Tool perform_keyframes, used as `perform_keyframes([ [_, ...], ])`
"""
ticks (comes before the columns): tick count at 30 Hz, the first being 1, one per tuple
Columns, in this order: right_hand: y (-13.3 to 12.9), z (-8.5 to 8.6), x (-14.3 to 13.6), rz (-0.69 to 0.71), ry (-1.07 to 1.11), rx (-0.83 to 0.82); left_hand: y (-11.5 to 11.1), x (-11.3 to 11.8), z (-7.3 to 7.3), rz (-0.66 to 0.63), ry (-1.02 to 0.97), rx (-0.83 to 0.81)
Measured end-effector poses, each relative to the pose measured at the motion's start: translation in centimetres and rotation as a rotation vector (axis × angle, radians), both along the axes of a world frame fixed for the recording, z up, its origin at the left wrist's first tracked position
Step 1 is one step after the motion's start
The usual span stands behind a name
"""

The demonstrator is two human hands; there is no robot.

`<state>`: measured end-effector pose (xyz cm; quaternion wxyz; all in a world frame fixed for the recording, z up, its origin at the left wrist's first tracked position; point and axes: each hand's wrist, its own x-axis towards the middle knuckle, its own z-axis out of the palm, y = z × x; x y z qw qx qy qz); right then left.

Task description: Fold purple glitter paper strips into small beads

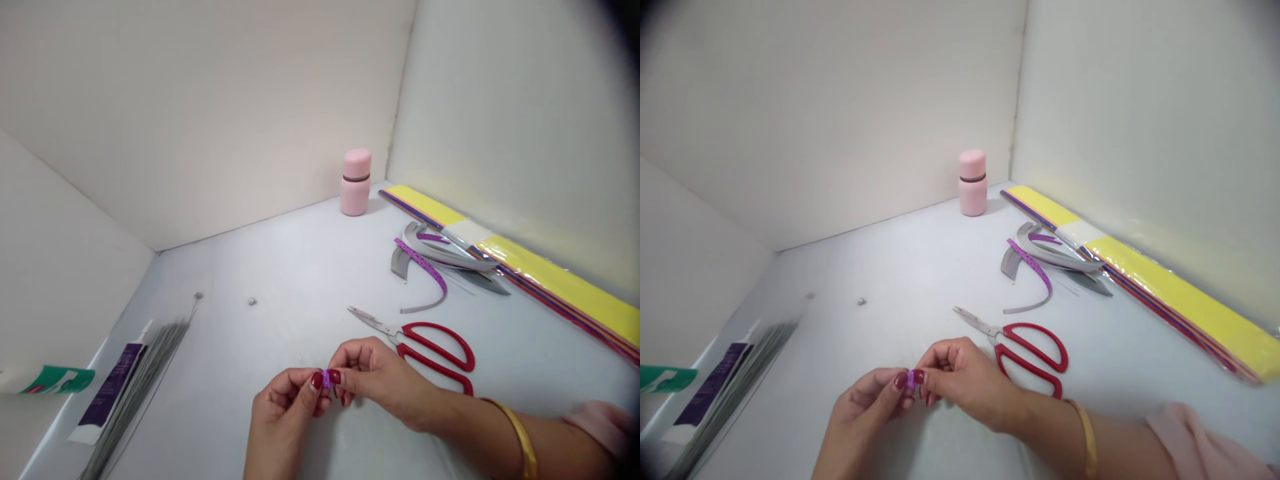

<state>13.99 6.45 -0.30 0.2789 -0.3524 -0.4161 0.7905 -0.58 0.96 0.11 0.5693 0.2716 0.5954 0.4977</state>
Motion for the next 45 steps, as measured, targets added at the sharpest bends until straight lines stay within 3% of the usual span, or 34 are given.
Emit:
perform_keyframes([
  [4,-0.3,-0.4,0.0,0.036,-0.015,0.058,0.1,0.1,-0.3,-0.02,-0.079,-0.059],
  [11,-0.7,0.2,0.0,0.005,-0.181,0.29,0.1,0.3,0.2,-0.05,0.082,-0.018],
  [16,-0.5,-0.3,-0.1,0.006,-0.024,0.063,0.1,0.2,-0.6,-0.02,-0.141,-0.015],
  [20,-0.4,-0.6,-0.1,-0.017,0.045,0.002,0.0,0.3,-1.1,0.015,-0.234,0.001],
  [28,-0.3,0.3,-0.1,0.017,-0.046,-0.017,-0.3,0.5,-0.5,-0.039,0.032,0.064],
  [30,-0.3,0.4,0.0,0.023,-0.104,0.085,-0.5,0.6,-0.3,-0.044,0.129,0.089],
  [34,-0.5,0.5,0.2,-0.017,-0.319,0.494,-0.8,0.7,-0.2,-0.068,0.265,0.139],
  [35,-0.5,0.4,0.2,-0.017,-0.323,0.517,-0.8,0.7,-0.3,-0.072,0.26,0.144],
  [41,-0.6,-0.6,-0.1,0.025,-0.046,0.191,-0.2,0.4,-0.6,-0.029,0.041,0.073],
  [43,-0.6,-0.5,-0.1,0.031,-0.05,0.165,-0.1,0.4,-0.6,-0.029,0.025,0.062],
  [45,-0.6,-0.2,0.0,0.036,-0.124,0.24,-0.1,0.4,-0.5,-0.032,0.05,0.062],
])
